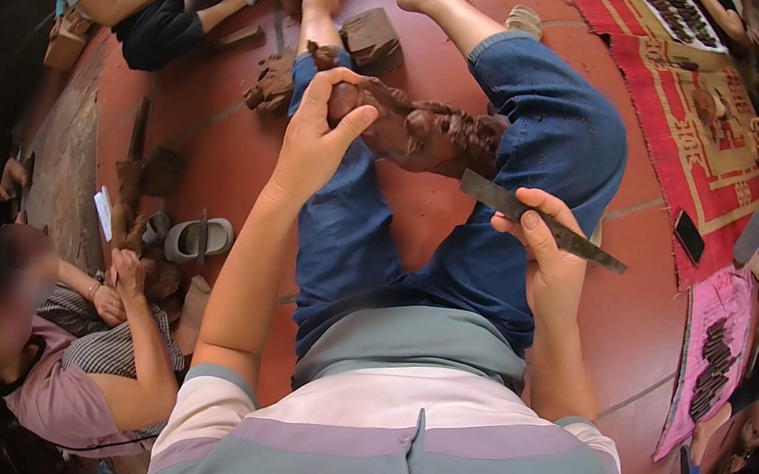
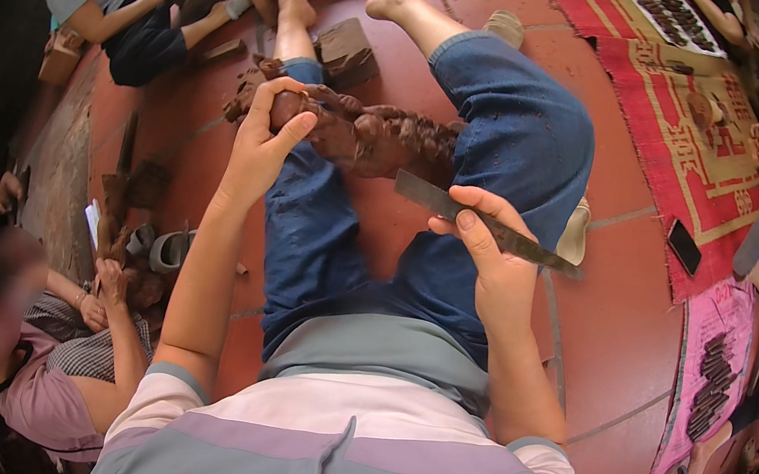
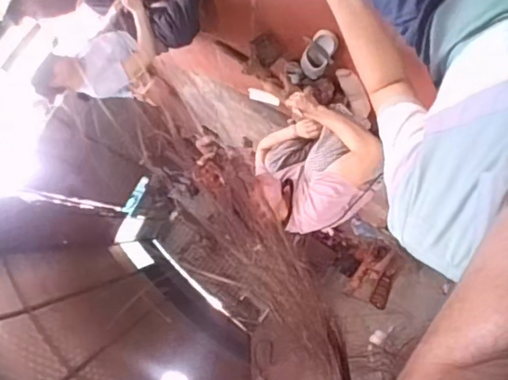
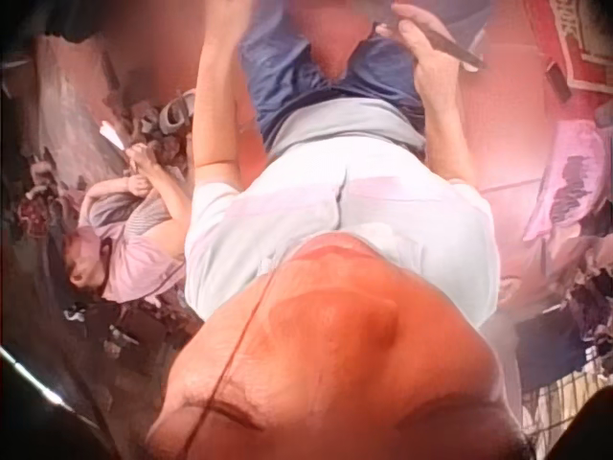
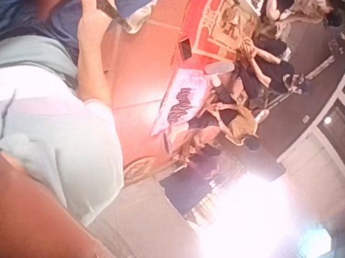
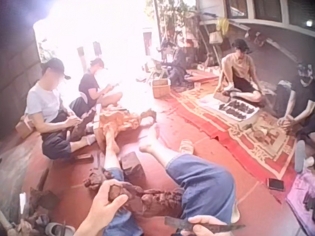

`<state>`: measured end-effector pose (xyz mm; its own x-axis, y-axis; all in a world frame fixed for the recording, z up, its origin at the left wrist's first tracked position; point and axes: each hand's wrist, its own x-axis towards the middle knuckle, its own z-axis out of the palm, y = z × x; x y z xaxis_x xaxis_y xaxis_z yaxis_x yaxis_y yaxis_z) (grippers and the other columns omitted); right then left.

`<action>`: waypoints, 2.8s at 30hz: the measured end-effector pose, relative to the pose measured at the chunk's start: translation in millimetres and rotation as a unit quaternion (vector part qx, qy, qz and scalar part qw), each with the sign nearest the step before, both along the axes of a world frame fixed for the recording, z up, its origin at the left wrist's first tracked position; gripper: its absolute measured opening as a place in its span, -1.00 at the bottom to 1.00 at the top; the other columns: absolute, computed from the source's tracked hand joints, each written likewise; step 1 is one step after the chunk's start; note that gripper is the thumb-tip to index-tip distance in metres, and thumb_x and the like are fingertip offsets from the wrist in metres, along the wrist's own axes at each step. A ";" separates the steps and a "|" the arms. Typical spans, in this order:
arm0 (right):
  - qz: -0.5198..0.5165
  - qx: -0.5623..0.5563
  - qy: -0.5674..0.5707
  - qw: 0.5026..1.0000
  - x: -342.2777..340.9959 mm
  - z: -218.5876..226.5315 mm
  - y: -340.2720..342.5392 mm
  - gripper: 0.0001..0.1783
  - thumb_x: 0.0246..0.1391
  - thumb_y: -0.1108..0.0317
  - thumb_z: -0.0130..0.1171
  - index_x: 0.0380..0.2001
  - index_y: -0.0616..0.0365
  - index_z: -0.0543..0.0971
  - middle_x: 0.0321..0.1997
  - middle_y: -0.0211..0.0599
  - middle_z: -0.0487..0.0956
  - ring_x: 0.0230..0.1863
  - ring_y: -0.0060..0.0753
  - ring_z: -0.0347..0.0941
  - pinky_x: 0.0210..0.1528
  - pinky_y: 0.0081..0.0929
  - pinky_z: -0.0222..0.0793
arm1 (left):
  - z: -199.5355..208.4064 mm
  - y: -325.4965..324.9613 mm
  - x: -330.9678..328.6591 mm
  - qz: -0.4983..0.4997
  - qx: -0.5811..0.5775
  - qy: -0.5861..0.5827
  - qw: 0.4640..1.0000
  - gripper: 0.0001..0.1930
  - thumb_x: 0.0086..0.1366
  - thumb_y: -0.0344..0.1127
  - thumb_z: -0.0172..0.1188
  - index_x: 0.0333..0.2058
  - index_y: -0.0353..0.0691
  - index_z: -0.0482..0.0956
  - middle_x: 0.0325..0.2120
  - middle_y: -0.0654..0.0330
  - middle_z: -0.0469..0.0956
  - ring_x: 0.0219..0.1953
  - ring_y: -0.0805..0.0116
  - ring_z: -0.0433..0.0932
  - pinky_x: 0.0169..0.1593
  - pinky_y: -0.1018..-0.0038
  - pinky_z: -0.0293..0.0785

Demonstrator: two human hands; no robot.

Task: The person carves a small wooden object using a knife, holding the object in their left hand and shaping it with the tool in their right hand. The person occasionally rotates the object to access different sides.

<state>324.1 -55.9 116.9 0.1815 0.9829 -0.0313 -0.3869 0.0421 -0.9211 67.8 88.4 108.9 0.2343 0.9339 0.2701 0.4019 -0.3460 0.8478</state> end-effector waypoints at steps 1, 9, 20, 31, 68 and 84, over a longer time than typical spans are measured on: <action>-0.008 -0.008 0.018 1.000 4.3 -2.2 -3.0 -0.71 0.21 0.42 0.12 -0.06 0.37 0.51 -0.18 -0.15 0.61 -0.21 -0.37 0.60 -0.06 -0.52 0.50 | 7.7 4.1 8.6 -0.032 0.033 0.039 0.998 -0.65 0.27 -0.24 0.22 -0.01 -0.16 0.41 -0.21 0.23 0.47 -0.15 0.44 0.44 -0.06 0.50 0.41; -0.046 -0.046 0.091 0.994 29.2 -22.4 -6.3 -0.74 0.21 0.48 0.07 -0.06 0.37 0.49 -0.18 -0.13 0.60 -0.20 -0.31 0.61 -0.08 -0.50 0.56 | -0.1 70.6 18.5 -0.022 0.006 0.033 0.999 -0.63 0.25 -0.23 0.18 -0.02 -0.23 0.43 -0.18 0.11 0.47 -0.15 0.30 0.47 -0.01 0.42 0.38; 0.042 -0.112 0.132 0.984 36.6 -56.4 57.1 -0.73 0.23 0.45 0.05 -0.04 0.34 0.48 -0.15 -0.16 0.58 -0.20 -0.31 0.60 -0.05 -0.45 0.57 | -40.9 87.1 -45.9 -0.075 -0.317 -0.480 0.814 -0.42 0.46 0.11 -0.32 0.18 -0.25 0.26 0.09 -0.03 0.42 0.12 0.17 0.38 0.21 0.26 0.21; 0.064 -0.129 0.137 0.980 26.8 -63.5 100.4 -0.67 0.26 0.41 0.02 0.04 0.33 0.41 -0.11 -0.15 0.57 -0.16 -0.31 0.60 -0.03 -0.45 0.56 | -48.6 63.7 -41.6 -0.045 -0.289 -0.572 0.766 -0.54 0.47 -0.12 -0.24 0.21 -0.28 0.20 0.11 -0.06 0.36 0.16 0.15 0.34 0.27 0.21 0.18; -0.082 -0.101 0.167 0.977 63.5 -62.1 52.7 -0.66 0.29 0.40 -0.09 0.10 0.28 0.34 -0.13 -0.13 0.56 -0.18 -0.25 0.60 0.00 -0.32 0.55 | 21.1 67.6 68.8 -0.033 0.089 -0.132 0.987 -0.65 -0.11 -0.56 0.34 -0.27 -0.19 0.54 -0.24 0.23 0.47 -0.12 0.34 0.48 0.01 0.50 0.40; -0.125 -0.052 0.125 0.983 52.1 -28.0 63.3 -0.62 0.33 0.33 -0.07 0.09 0.37 0.37 -0.01 -0.09 0.52 -0.09 -0.25 0.58 0.05 -0.33 0.55 | -18.2 9.8 54.4 -0.044 0.204 0.041 0.977 -0.29 0.19 -0.37 0.23 0.30 -0.22 0.15 0.24 -0.07 0.23 0.26 -0.10 0.21 0.30 0.07 0.10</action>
